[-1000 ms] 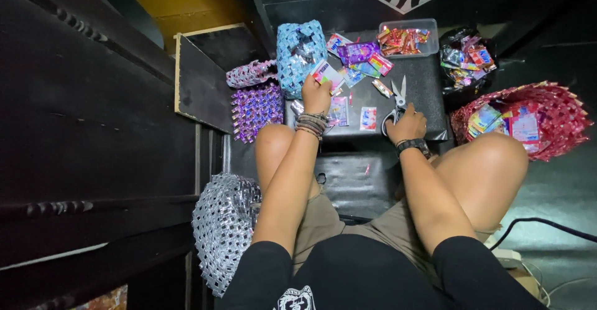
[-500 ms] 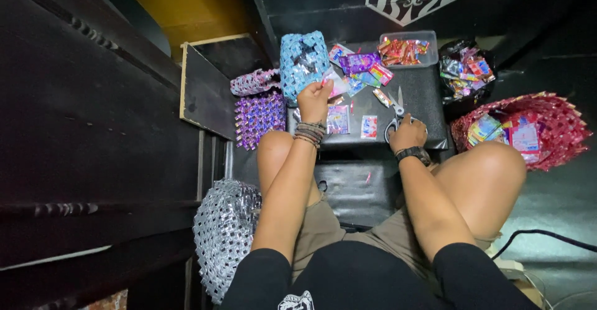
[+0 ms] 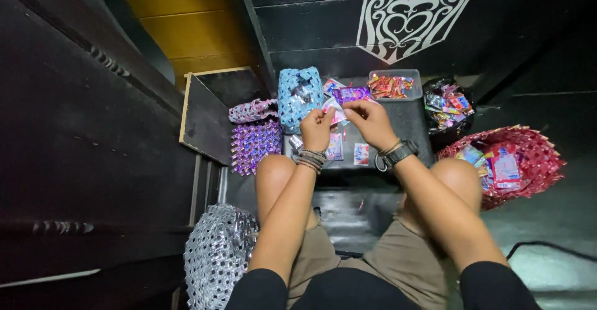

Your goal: The person uses shears to cut plastic packaging, folds several small colorful packets by hand, and places them into a blue patterned pouch.

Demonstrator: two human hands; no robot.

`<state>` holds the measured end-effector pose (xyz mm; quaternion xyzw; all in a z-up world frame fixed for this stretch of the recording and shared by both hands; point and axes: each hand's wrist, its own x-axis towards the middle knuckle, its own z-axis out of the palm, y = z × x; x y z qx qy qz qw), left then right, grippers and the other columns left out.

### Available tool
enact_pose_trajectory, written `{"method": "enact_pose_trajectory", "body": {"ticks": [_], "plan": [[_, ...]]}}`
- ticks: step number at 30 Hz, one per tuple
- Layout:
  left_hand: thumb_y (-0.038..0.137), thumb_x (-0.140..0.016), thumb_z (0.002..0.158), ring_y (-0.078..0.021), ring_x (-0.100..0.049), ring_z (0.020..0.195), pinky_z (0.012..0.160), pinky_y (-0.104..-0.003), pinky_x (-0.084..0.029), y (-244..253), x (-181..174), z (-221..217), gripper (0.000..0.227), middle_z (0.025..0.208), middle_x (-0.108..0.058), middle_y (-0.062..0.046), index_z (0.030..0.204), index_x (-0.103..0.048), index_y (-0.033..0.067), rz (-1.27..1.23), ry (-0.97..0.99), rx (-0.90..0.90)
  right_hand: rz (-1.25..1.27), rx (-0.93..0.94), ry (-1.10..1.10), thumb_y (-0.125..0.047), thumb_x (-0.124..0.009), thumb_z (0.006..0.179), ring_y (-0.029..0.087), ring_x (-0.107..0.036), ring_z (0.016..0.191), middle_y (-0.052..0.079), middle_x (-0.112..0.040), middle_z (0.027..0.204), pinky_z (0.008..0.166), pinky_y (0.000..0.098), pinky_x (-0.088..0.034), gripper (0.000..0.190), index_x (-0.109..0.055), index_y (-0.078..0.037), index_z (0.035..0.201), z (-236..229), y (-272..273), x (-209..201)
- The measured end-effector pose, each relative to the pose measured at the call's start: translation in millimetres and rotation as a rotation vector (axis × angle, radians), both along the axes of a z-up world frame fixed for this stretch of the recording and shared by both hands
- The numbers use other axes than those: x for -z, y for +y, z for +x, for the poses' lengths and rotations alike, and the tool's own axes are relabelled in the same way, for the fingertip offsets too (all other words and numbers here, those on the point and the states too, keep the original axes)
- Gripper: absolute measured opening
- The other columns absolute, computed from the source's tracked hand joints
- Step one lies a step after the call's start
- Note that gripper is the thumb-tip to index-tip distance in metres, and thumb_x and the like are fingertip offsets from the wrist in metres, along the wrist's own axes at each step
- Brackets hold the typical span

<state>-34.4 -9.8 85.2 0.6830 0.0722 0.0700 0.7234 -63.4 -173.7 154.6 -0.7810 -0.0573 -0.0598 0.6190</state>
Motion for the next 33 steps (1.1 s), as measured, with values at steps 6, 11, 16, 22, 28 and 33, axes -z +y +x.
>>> {"method": "enact_pose_trajectory", "body": {"ticks": [6,11,16,22,28,33], "plan": [[0.029,-0.082,0.089,-0.0155,-0.066,0.047,0.047,-0.026,-0.051,2,-22,-19,0.037,0.048,-0.062,-0.010,0.068,-0.064,0.0050,0.162,-0.106,0.024,0.000,0.076,-0.013,-0.015,-0.079,0.092,0.010,-0.062,0.075,0.009,-0.073,0.077,0.065,0.0285,-0.054,0.014,-0.079,-0.010,0.105,-7,6,21],[0.029,-0.081,0.089,-0.0135,-0.063,0.045,0.049,-0.025,-0.050,13,-16,-22,0.038,0.047,-0.062,-0.010,0.064,-0.061,0.0075,0.193,-0.110,0.011,0.129,0.085,0.075,-0.018,-0.076,0.096,0.013,-0.065,0.071,0.009,-0.069,0.074,0.063,0.0303,-0.056,0.012,-0.076,-0.006,0.100,-4,24,40],[0.031,-0.072,0.098,-0.0164,-0.064,0.049,0.049,-0.025,-0.052,19,21,0,0.041,0.052,-0.062,-0.014,0.069,-0.061,0.0046,-0.016,-0.069,0.021,0.399,-0.020,0.210,-0.014,-0.065,0.102,0.008,-0.063,0.067,0.001,-0.061,0.075,0.065,0.0266,-0.060,0.013,-0.070,-0.004,0.095,6,26,55],[0.021,-0.070,0.099,-0.0167,-0.070,0.071,0.067,-0.030,-0.058,13,-4,-6,0.020,0.074,-0.069,-0.014,0.103,-0.066,0.0015,-0.026,-0.143,0.009,0.458,0.142,0.154,-0.016,-0.062,0.106,0.013,-0.070,0.070,0.004,-0.063,0.080,0.065,0.0274,-0.062,0.016,-0.066,-0.003,0.098,7,14,46],[0.021,-0.070,0.099,-0.0077,-0.063,0.078,0.061,-0.022,-0.053,2,-24,-19,0.015,0.081,-0.069,-0.007,0.105,-0.073,0.0067,0.044,-0.260,0.162,0.345,0.220,0.080,-0.014,-0.067,0.104,0.021,-0.070,0.061,0.009,-0.062,0.073,0.053,0.0280,-0.057,0.016,-0.070,-0.003,0.092,1,19,49],[0.020,-0.069,0.099,-0.0079,-0.059,0.076,0.063,-0.022,-0.051,4,-12,-13,0.014,0.082,-0.068,-0.006,0.100,-0.072,0.0062,-0.084,-0.288,0.189,0.240,0.193,0.000,-0.016,-0.067,0.105,0.019,-0.069,0.063,0.009,-0.064,0.069,0.055,0.0268,-0.055,0.019,-0.071,-0.004,0.091,1,17,51]]}}
